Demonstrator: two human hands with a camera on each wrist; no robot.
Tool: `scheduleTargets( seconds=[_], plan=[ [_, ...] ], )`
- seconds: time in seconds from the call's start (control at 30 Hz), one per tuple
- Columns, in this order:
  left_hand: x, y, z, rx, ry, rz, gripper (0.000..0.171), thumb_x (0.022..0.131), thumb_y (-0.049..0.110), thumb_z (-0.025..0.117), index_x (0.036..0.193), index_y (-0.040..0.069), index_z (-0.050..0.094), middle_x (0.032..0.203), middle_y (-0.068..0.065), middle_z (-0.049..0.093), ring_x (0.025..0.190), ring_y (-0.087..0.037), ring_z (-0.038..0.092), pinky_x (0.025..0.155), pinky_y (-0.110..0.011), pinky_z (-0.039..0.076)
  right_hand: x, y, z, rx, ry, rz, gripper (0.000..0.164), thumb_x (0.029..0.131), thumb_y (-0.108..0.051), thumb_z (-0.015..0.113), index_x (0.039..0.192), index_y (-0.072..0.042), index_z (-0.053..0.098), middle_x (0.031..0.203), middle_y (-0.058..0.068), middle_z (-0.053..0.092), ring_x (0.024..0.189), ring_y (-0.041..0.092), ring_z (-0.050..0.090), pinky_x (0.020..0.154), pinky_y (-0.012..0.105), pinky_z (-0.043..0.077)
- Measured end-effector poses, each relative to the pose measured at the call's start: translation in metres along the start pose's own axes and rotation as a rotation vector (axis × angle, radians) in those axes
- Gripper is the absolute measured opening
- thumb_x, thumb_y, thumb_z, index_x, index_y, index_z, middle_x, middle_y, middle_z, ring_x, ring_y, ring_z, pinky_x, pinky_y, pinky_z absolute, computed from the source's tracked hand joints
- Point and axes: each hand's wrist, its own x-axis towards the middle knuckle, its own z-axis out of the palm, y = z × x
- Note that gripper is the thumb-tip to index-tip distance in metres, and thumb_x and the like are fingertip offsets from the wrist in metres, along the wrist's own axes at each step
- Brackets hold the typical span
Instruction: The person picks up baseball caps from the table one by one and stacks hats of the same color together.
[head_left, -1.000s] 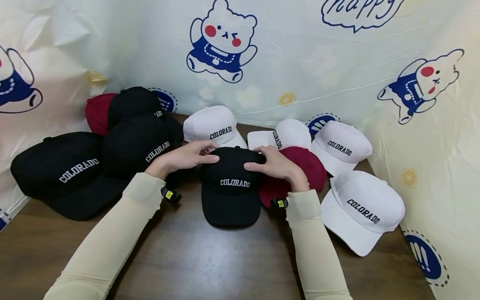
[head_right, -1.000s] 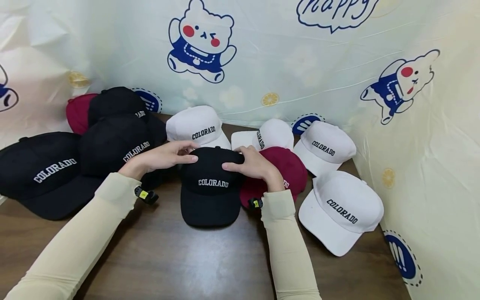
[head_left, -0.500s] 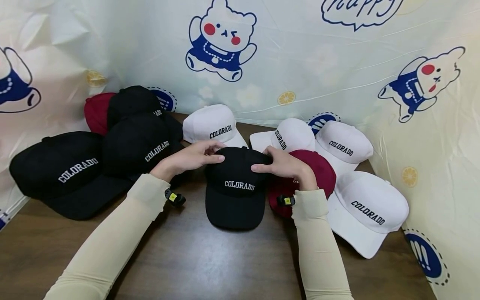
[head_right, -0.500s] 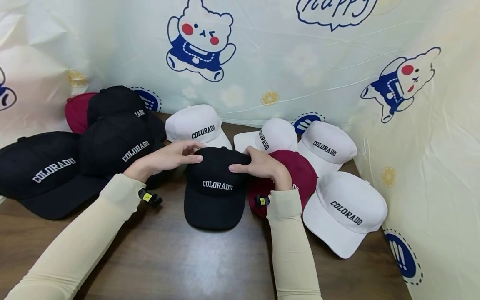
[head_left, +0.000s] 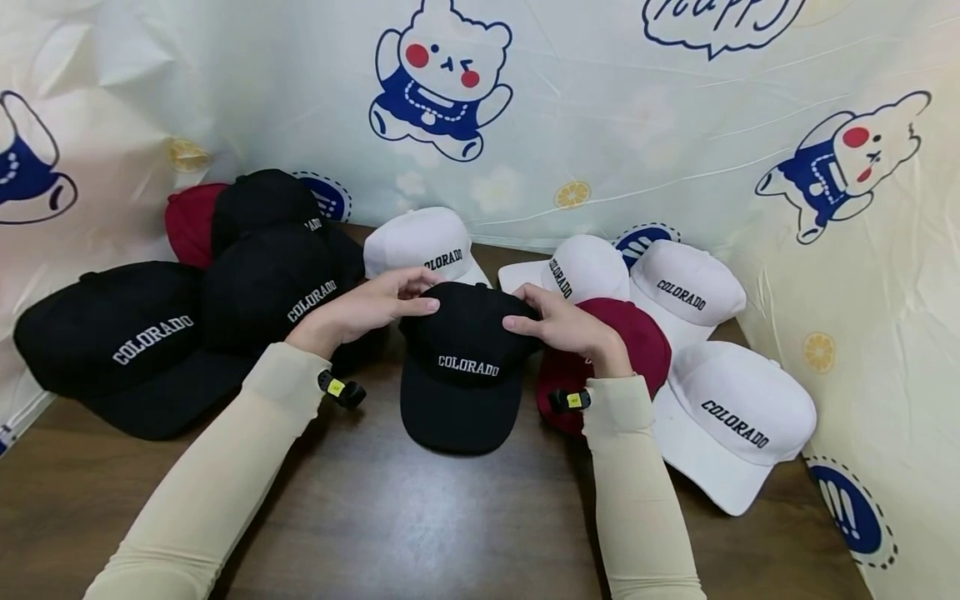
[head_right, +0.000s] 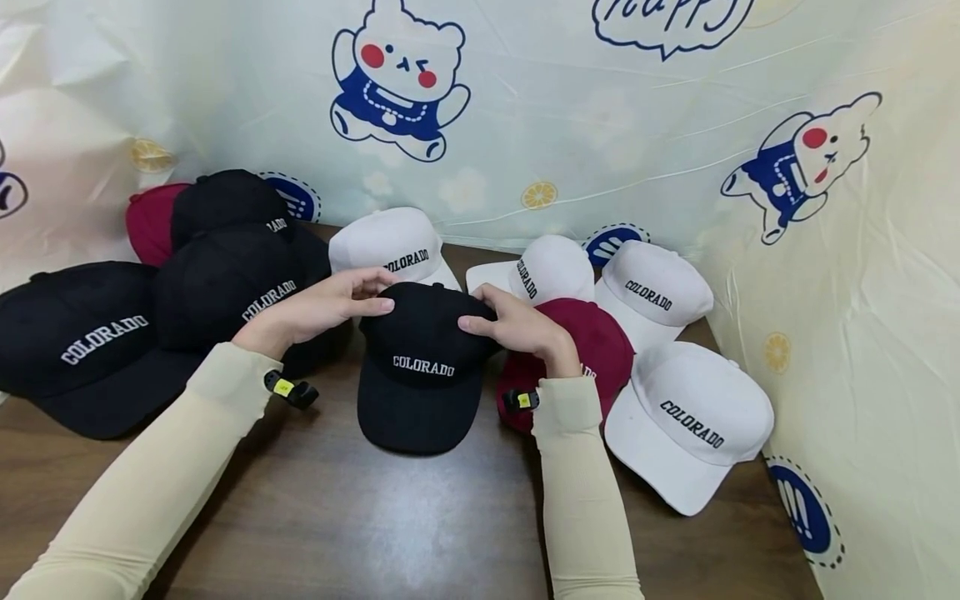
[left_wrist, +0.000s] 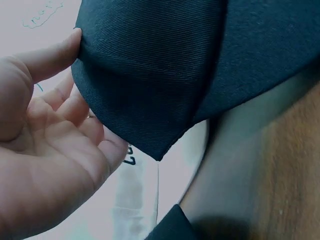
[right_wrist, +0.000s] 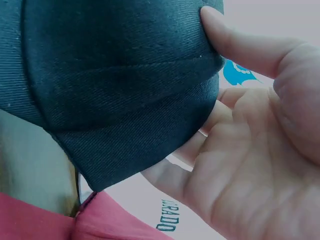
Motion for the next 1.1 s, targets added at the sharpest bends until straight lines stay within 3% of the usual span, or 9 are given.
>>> scheduleTargets(
  seconds=[0.3, 0.5, 0.73, 1.1],
  plan=[
    [-0.004, 0.002, 0.000, -0.126, -0.098, -0.045, 0.042, 0.096, 0.024, 0.060, 0.131, 0.009, 0.042, 0.118, -0.014, 0.055, 0.110, -0.027, 0.051, 0.098, -0.042, 0.031, 0.001, 0.000, 0.003, 0.029, -0.001, 0.027, 0.024, 0.097, -0.019, 0.057, 0.116, -0.006, 0.052, 0.106, 0.010, 0.061, 0.099, 0.021, 0.054, 0.090, 0.041, 0.041],
    [-0.004, -0.003, 0.000, -0.069, -0.116, -0.070, 0.046, 0.097, 0.025, 0.059, 0.136, 0.009, 0.041, 0.117, -0.015, 0.051, 0.110, -0.027, 0.048, 0.098, -0.041, 0.032, 0.006, 0.008, 0.005, 0.012, -0.018, 0.048, 0.028, 0.098, -0.022, 0.055, 0.120, -0.005, 0.050, 0.110, 0.010, 0.058, 0.103, 0.021, 0.052, 0.091, 0.039, 0.040],
    [-0.003, -0.008, 0.001, -0.016, -0.096, -0.092, 0.048, 0.096, 0.028, 0.060, 0.137, 0.012, 0.041, 0.123, -0.013, 0.045, 0.112, -0.027, 0.042, 0.097, -0.042, 0.032, 0.021, 0.044, 0.008, -0.055, 0.032, 0.090, 0.037, 0.094, -0.040, 0.059, 0.123, -0.018, 0.050, 0.116, 0.002, 0.054, 0.108, 0.017, 0.048, 0.095, 0.040, 0.039],
    [-0.001, -0.008, 0.001, 0.044, -0.041, -0.110, 0.049, 0.095, 0.031, 0.061, 0.137, 0.013, 0.041, 0.117, -0.012, 0.040, 0.108, -0.026, 0.038, 0.093, -0.040, 0.033, 0.021, 0.042, 0.007, -0.143, 0.034, 0.135, 0.044, 0.095, -0.048, 0.055, 0.127, -0.019, 0.048, 0.116, 0.000, 0.054, 0.107, 0.016, 0.049, 0.095, 0.039, 0.040]
  ],
)
